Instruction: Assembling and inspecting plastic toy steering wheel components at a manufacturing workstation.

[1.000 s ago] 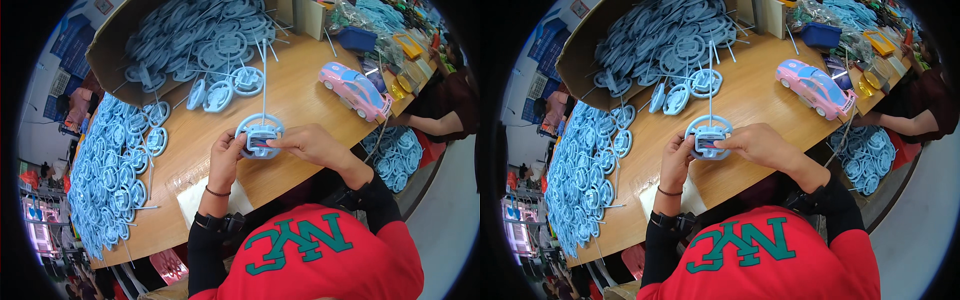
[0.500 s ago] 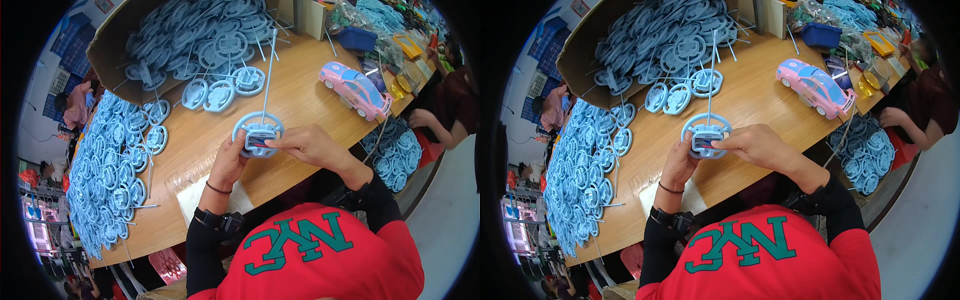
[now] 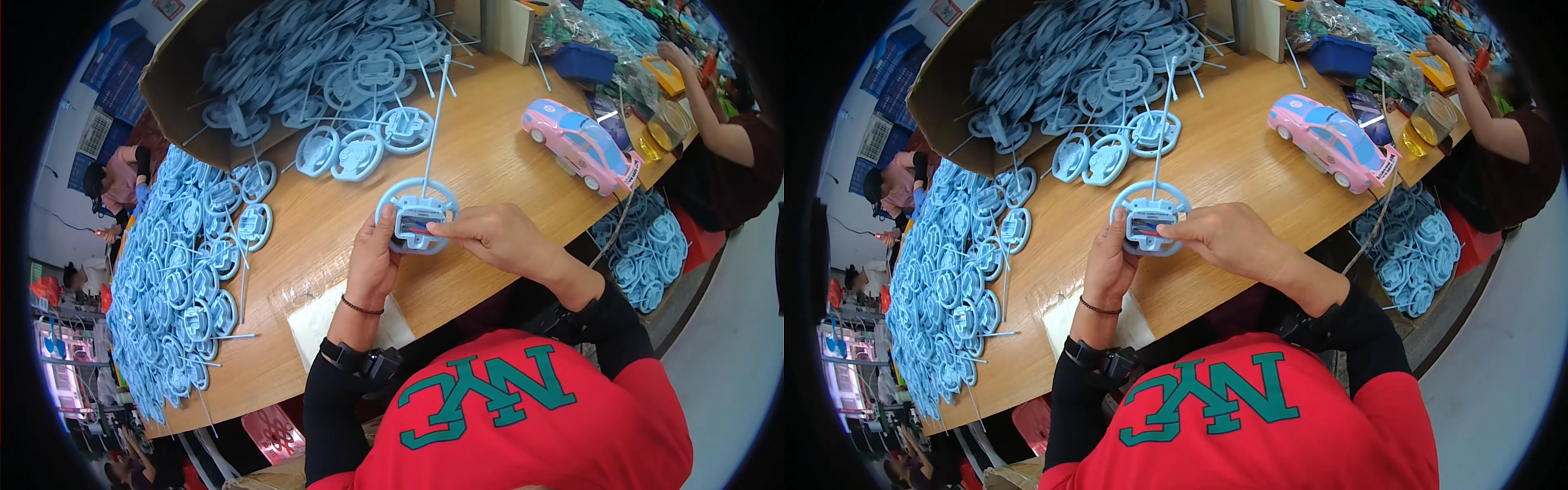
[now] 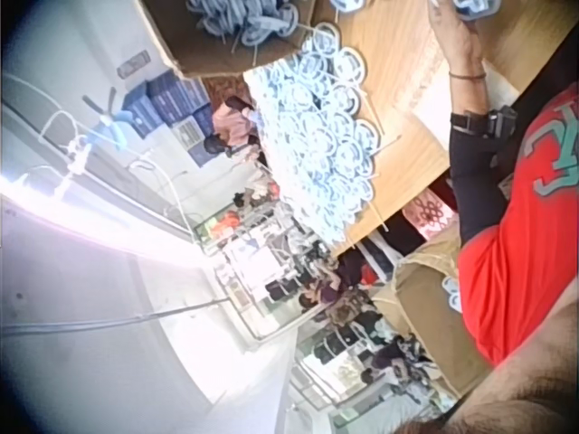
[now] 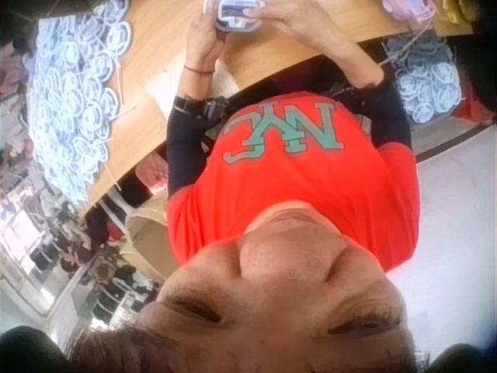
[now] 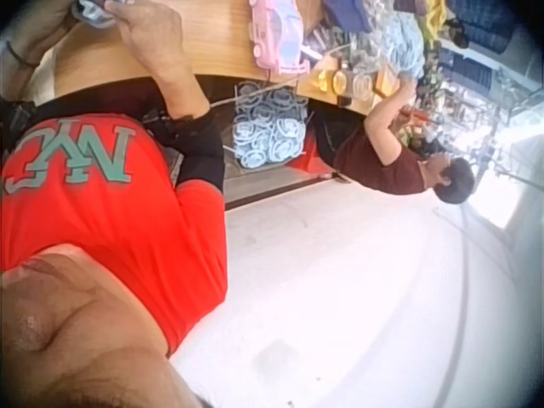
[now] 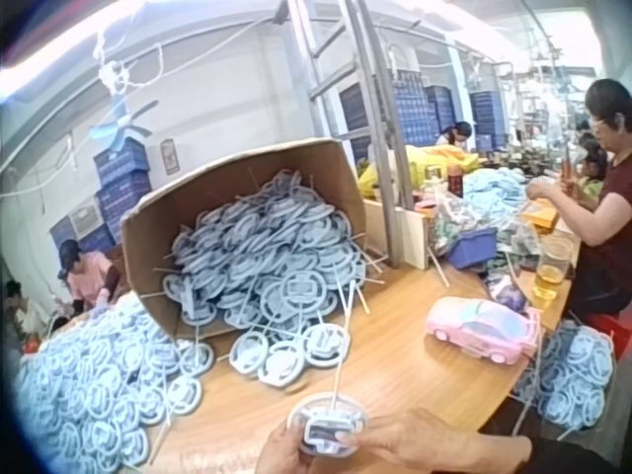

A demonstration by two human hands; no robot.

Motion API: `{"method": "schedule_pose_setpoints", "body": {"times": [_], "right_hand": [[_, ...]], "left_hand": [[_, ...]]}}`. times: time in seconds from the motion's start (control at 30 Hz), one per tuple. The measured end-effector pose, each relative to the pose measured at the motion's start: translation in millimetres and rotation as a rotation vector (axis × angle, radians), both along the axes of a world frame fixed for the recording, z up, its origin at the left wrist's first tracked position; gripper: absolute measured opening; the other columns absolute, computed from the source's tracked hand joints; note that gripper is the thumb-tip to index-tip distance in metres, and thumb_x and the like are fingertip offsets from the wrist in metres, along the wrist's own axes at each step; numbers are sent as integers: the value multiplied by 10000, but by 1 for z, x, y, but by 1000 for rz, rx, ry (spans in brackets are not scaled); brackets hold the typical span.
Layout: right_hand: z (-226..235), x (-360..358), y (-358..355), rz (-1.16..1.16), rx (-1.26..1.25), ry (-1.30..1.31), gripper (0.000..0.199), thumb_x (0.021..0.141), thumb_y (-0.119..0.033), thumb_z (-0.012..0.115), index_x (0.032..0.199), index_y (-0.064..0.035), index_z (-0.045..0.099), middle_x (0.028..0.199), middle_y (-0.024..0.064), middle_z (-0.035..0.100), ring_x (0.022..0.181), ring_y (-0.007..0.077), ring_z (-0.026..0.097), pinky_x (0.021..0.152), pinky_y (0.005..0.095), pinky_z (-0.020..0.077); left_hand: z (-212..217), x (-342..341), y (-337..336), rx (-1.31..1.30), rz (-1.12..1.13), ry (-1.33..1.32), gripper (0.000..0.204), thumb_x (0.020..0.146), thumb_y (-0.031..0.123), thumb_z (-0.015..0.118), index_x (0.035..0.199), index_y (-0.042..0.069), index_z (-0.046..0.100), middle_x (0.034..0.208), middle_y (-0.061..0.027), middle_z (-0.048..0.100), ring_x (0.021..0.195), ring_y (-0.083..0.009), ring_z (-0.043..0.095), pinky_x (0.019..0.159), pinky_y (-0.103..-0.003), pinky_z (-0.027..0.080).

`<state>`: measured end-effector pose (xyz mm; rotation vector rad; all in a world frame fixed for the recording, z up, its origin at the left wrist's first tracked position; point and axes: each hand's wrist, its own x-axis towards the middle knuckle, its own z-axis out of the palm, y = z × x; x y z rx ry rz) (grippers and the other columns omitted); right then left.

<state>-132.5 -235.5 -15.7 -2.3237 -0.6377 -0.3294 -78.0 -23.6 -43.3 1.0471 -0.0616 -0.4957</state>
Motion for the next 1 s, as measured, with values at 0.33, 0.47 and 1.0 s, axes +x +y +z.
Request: {"method": "schedule_pose_setpoints", "body": {"times": [0.33,0.47,1.0], "right_hand": [[4,1,-16,-22,167,59,292,854,-106,644,1139,-146,692,789,97,648,700,274,615,627,356,483],[8,3,-18,-19,192,93,286,857,-85,636,1137,-116,689,784,110,645,691,266,611,621,340,475],[-2,1,-24,-19,194,69,255,875,-102,630,1123,-98,689,783,115,644,708,278,622,626,350,479]], "left_hand": [[93,96,142,-480,536,-505,512,926,283,602,1364,79,432,1327,-141,508,1243,-268,478,1033,-409,426],[77,159,183,-147,568,-766,466,896,285,641,1268,47,493,1302,-120,488,1269,-280,454,1079,-419,389],[14,138,99,1202,694,-925,231,940,182,520,1109,40,588,924,-129,672,827,-297,654,711,-421,514]]}}
